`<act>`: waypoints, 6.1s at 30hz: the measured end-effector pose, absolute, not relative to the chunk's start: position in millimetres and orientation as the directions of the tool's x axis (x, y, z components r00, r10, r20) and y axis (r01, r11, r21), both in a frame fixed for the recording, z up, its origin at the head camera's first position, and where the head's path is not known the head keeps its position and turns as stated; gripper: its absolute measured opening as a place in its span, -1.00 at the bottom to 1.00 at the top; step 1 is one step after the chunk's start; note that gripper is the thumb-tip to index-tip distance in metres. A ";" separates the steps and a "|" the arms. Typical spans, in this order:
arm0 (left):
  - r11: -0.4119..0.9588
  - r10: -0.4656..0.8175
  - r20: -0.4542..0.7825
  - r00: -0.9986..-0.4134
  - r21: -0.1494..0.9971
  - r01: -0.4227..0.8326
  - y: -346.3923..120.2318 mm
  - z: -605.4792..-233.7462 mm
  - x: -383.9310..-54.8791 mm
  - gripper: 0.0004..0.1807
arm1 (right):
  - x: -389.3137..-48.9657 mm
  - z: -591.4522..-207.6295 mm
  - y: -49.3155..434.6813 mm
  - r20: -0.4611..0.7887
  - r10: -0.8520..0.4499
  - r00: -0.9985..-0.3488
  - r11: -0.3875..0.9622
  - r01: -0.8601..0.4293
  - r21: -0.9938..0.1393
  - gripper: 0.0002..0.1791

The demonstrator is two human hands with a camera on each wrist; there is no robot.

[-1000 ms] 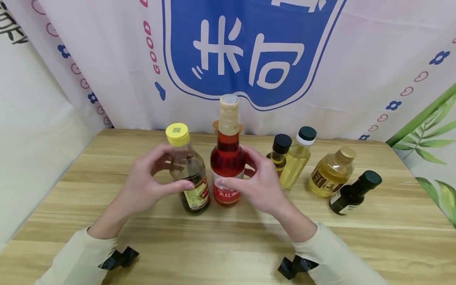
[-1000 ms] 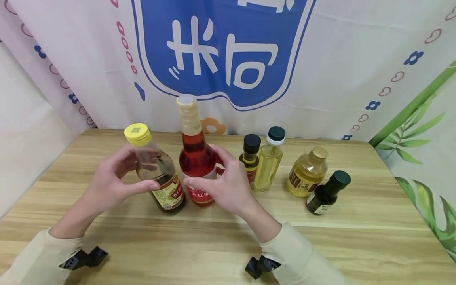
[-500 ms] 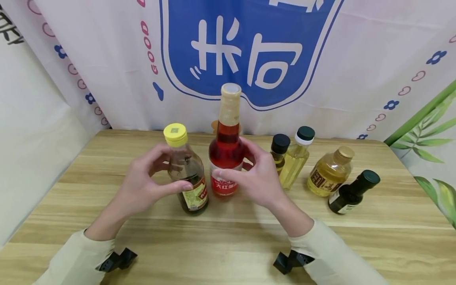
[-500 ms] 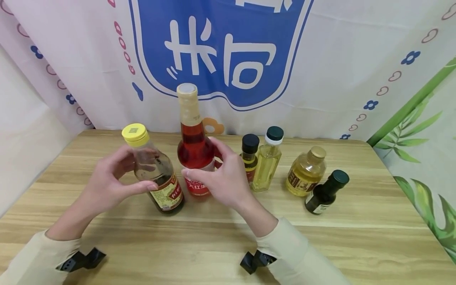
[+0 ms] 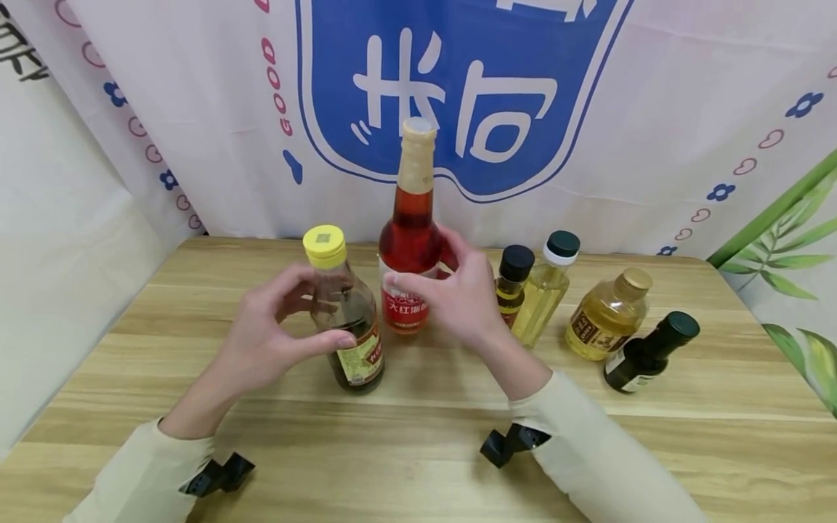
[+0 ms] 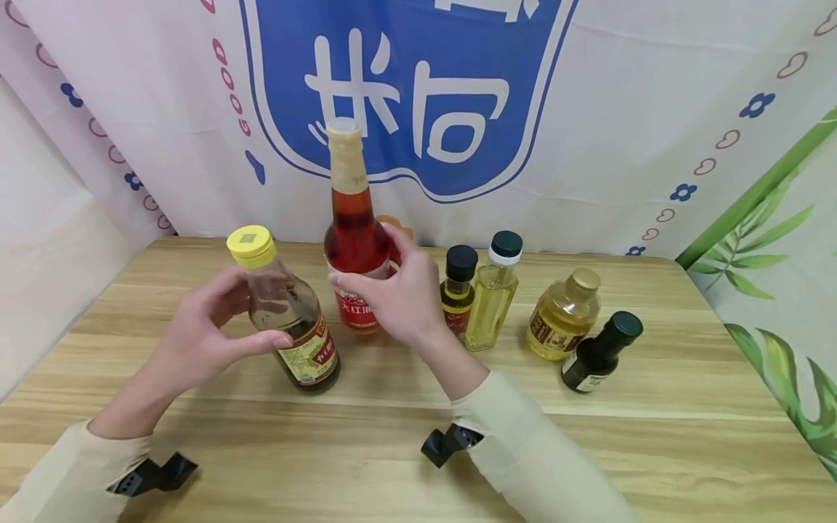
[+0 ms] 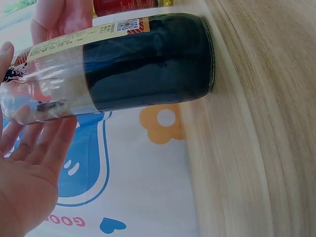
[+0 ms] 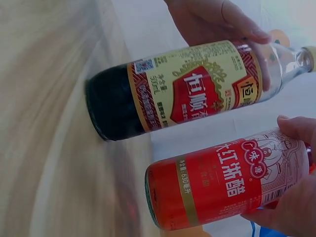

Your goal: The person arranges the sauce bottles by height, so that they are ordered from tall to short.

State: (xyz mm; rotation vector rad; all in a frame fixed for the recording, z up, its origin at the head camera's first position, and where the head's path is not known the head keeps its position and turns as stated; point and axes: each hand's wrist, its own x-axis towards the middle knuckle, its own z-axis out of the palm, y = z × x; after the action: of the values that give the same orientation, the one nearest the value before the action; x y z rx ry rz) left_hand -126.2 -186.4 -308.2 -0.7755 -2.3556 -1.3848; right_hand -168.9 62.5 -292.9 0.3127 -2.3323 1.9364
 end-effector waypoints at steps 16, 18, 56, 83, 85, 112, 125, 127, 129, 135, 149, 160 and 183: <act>0.373 0.308 0.517 -0.799 0.707 0.601 -186.4 -307.5 -127.3 -0.22 | -197.8 -289.0 41.1 0.174 -0.014 -0.985 0.198 -0.173 -0.965 -0.23; 0.375 0.307 0.515 -0.800 0.707 0.599 -185.3 -307.4 -127.8 -0.23 | -201.6 -289.5 40.1 0.172 -0.008 -0.985 0.210 -0.170 -0.963 -0.22; 0.390 0.302 0.497 -0.814 0.714 0.581 -186.5 -307.8 -126.4 -0.26 | -250.0 -301.9 0.9 0.081 0.021 -0.996 0.246 -0.073 -0.966 -0.22; 0.394 0.298 0.503 -0.812 0.710 0.584 -186.8 -309.6 -125.4 -0.27 | -248.3 -302.0 -2.7 0.100 -0.051 -0.994 0.269 -0.110 -0.957 -0.23; 0.392 0.298 0.503 -0.811 0.710 0.585 -186.8 -309.7 -125.2 -0.27 | -247.2 -301.7 -2.7 0.099 -0.049 -0.994 0.267 -0.109 -0.957 -0.22; 0.387 0.295 0.505 -0.811 0.713 0.585 -184.7 -308.5 -129.0 -0.26 | -244.7 -295.4 1.0 0.096 -0.039 -0.995 0.269 -0.104 -0.957 -0.23; 0.384 0.296 0.504 -0.812 0.715 0.584 -184.4 -310.4 -128.9 -0.27 | -232.3 -281.8 3.7 0.087 -0.008 -0.996 0.277 -0.086 -0.957 -0.26; 0.392 0.294 0.499 -0.815 0.715 0.579 -184.5 -310.6 -128.7 -0.27 | -228.6 -276.2 5.5 0.090 -0.001 -0.996 0.284 -0.087 -0.955 -0.26; 0.398 0.292 0.496 -0.818 0.714 0.576 -184.5 -310.7 -128.3 -0.27 | -224.2 -269.6 7.9 0.098 -0.003 -0.995 0.277 -0.095 -0.956 -0.25; 0.392 0.287 0.501 -0.816 0.716 0.578 -184.6 -309.8 -127.7 -0.28 | -206.9 -244.7 21.2 0.161 -0.008 -0.987 0.235 -0.158 -0.959 -0.26; 0.395 0.287 0.490 -0.823 0.722 0.568 -184.5 -308.9 -126.9 -0.31 | -173.3 -200.9 86.5 0.204 -0.019 -0.979 0.330 -0.199 -0.923 -0.26; 0.391 0.287 0.500 -0.817 0.717 0.576 -185.0 -309.2 -127.0 -0.28 | -151.3 -201.3 153.6 0.245 0.038 -0.969 0.366 -0.215 -0.906 -0.26; 0.386 0.296 0.497 -0.816 0.719 0.578 -185.9 -308.2 -126.4 -0.26 | -132.7 -285.0 219.2 0.101 -0.081 -0.992 0.346 -0.123 -0.930 -0.19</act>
State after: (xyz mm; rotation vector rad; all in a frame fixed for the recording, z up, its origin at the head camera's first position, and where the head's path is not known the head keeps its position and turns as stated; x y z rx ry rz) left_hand -126.4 -185.9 -308.2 -0.7676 -2.3618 -1.3991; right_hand -132.7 219.2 -285.0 0.1934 -2.5472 1.7646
